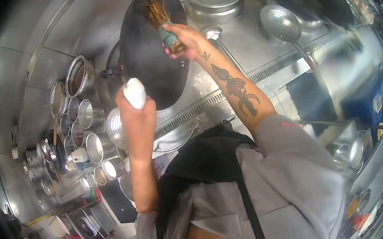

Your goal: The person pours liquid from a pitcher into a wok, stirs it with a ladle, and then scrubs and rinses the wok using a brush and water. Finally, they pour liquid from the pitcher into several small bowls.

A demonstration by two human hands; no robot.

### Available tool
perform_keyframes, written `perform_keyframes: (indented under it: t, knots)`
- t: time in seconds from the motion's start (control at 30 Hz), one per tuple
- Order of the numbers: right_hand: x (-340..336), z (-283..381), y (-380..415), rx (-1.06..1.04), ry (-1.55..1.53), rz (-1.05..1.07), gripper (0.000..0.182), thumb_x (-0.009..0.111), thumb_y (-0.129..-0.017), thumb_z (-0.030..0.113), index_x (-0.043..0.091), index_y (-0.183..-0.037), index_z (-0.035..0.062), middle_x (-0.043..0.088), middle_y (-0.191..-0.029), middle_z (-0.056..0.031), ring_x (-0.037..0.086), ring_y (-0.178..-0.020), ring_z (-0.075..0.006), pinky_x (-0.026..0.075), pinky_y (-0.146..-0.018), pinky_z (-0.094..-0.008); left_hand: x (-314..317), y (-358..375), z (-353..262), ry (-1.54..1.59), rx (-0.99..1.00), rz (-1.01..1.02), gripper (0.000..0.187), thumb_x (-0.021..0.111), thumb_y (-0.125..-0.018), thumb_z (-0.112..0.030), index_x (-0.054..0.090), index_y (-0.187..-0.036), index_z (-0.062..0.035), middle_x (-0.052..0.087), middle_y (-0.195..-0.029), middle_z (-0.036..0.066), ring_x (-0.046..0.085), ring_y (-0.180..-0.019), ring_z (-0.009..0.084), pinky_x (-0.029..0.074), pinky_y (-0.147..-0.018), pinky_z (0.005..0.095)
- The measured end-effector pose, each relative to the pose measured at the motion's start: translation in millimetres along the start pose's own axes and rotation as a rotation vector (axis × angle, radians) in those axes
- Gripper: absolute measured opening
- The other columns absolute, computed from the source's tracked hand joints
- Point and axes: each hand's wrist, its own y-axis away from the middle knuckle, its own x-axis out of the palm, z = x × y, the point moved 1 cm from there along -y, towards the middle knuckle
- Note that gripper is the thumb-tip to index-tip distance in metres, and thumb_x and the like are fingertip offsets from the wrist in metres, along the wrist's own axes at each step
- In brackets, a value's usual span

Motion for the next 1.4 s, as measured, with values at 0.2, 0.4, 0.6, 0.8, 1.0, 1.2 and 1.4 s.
perform_keyframes:
  t: [0.2,0.4,0.6,0.8,1.0,1.2,1.4]
  knots:
    - [29.3,-20.2,14.3,-0.037,0.229,-0.189,0.053,0.066,-0.089,0.034,0.048,-0.131,0.0072,0.062,-0.079,-0.0087,0.061,-0.059,-0.0204,0.046,-0.043,-0.0285,-2.3,2.5,9.6,-0.073,-0.011,-0.060,0.057,0.061,-0.079,-0.006,0.038,-0.130,0.0084,0.060,-0.102,0.022,0.063,-0.091,0.0284,0.049,-0.083,0.0357]
    - [7.3,-145.3,81.7,-0.722,0.956,0.363,0.063,0.064,-0.090,0.029,0.038,-0.142,0.0034,0.064,-0.101,-0.0238,0.067,-0.085,-0.0311,0.055,-0.072,-0.0385,-24.8,-3.2,47.6,0.023,-0.196,-0.200,0.048,0.061,-0.081,-0.008,0.047,-0.124,0.0067,0.061,-0.102,0.015,0.061,-0.090,0.0210,0.049,-0.082,0.0345]
    - [-188.1,-100.6,53.0,-0.149,1.639,-0.107,0.059,0.063,-0.085,0.024,0.044,-0.139,0.0098,0.064,-0.093,-0.0221,0.064,-0.080,-0.0375,0.051,-0.072,-0.0458,-51.6,18.0,142.8,0.238,-0.373,-0.234,0.047,0.061,-0.079,-0.006,0.047,-0.122,0.0049,0.059,-0.099,0.010,0.058,-0.087,0.0172,0.047,-0.081,0.0300]
    - [-181.3,-42.0,52.6,-0.297,1.423,-0.438,0.060,0.066,-0.084,0.027,0.048,-0.136,0.0046,0.065,-0.101,-0.0267,0.064,-0.090,-0.0396,0.050,-0.083,-0.0431,-48.8,44.8,206.3,0.587,-0.732,-0.298,0.029,0.058,-0.081,-0.010,0.057,-0.108,-0.0004,0.061,-0.094,0.008,0.060,-0.080,0.0203,0.049,-0.069,0.0348]
    - [-175.9,-155.8,88.5,-0.100,1.373,-0.426,0.052,0.063,-0.083,0.030,0.050,-0.127,0.0059,0.065,-0.091,-0.0258,0.065,-0.087,-0.0418,0.050,-0.078,-0.0488,-0.2,67.8,219.7,0.916,-1.113,-0.300,0.008,0.056,-0.085,-0.014,0.058,-0.090,-0.0077,0.059,-0.077,0.005,0.058,-0.061,0.0181,0.044,-0.044,0.0320]
    - [-154.2,-217.8,106.8,0.095,1.672,-0.336,0.064,0.066,-0.082,0.028,0.040,-0.137,0.0101,0.061,-0.097,-0.0272,0.062,-0.093,-0.0441,0.052,-0.080,-0.0490,35.1,55.3,250.2,0.983,-1.074,-0.115,0.014,0.059,-0.087,-0.026,0.058,-0.095,-0.0153,0.058,-0.089,0.000,0.054,-0.080,0.0154,0.044,-0.064,0.0351]
    - [-140.1,-233.7,112.0,0.051,1.762,-0.448,0.071,0.072,-0.076,0.025,0.042,-0.138,0.0073,0.056,-0.107,-0.0287,0.059,-0.096,-0.0449,0.051,-0.083,-0.0481,58.3,49.1,262.8,1.037,-1.076,-0.129,0.019,0.058,-0.088,-0.029,0.056,-0.096,-0.0120,0.058,-0.086,0.005,0.059,-0.074,0.0216,0.047,-0.054,0.0369]
